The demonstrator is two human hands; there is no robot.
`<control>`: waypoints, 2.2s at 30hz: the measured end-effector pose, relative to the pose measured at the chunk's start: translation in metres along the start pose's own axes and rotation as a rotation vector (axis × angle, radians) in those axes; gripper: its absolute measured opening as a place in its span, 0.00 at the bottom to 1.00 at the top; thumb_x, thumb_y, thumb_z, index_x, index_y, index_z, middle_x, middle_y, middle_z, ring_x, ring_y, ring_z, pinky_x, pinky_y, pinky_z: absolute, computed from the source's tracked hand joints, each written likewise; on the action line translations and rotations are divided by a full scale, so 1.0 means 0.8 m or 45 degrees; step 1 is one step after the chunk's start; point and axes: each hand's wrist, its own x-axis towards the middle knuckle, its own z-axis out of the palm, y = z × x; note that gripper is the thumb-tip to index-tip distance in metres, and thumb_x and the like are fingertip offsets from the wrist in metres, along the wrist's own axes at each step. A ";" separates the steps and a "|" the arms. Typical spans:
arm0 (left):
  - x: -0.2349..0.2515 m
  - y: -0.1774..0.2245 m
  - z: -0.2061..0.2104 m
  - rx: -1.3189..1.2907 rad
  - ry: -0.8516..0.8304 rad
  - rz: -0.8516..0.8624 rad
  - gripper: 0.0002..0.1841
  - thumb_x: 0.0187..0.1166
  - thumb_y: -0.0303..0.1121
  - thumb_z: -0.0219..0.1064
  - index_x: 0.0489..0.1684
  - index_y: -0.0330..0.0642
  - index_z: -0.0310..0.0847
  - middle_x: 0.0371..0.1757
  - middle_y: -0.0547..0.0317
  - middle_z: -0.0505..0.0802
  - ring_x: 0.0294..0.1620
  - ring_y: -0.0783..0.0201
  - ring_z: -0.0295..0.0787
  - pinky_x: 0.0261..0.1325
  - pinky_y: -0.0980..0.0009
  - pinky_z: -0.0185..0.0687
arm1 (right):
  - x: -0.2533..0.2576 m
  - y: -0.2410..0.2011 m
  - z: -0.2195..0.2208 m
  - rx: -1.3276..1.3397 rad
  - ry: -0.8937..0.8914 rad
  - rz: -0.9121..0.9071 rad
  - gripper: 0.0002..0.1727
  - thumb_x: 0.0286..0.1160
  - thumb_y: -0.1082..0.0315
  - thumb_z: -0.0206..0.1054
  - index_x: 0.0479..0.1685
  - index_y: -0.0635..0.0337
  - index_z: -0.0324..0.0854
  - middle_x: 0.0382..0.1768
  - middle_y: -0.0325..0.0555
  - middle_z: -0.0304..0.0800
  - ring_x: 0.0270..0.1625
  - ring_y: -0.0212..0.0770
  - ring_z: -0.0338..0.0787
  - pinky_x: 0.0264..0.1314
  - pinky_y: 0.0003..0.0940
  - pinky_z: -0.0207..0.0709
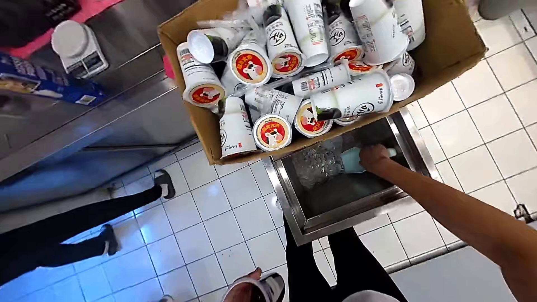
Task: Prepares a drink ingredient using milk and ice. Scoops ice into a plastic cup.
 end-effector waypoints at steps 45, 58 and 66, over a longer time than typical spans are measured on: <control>0.168 0.022 0.175 0.783 -0.282 0.002 0.48 0.49 0.42 0.90 0.79 0.49 0.72 0.68 0.57 0.88 0.71 0.58 0.84 0.75 0.52 0.80 | -0.231 0.172 -0.151 0.136 0.438 -0.633 0.22 0.88 0.46 0.55 0.55 0.50 0.87 0.46 0.54 0.94 0.54 0.60 0.92 0.53 0.68 0.80; 0.175 0.067 0.257 0.843 -0.371 0.211 0.50 0.48 0.41 0.90 0.82 0.51 0.71 0.73 0.51 0.84 0.74 0.53 0.81 0.78 0.50 0.77 | -0.358 0.150 -0.174 -0.167 0.671 -0.427 0.23 0.86 0.47 0.53 0.50 0.55 0.86 0.42 0.52 0.93 0.49 0.57 0.93 0.49 0.58 0.81; 0.181 0.066 0.260 0.806 -0.350 0.289 0.48 0.49 0.42 0.90 0.80 0.54 0.73 0.72 0.54 0.84 0.72 0.57 0.82 0.75 0.52 0.80 | -0.346 0.163 -0.169 -0.146 0.657 -0.438 0.24 0.87 0.47 0.51 0.50 0.55 0.85 0.41 0.52 0.92 0.49 0.55 0.93 0.52 0.56 0.81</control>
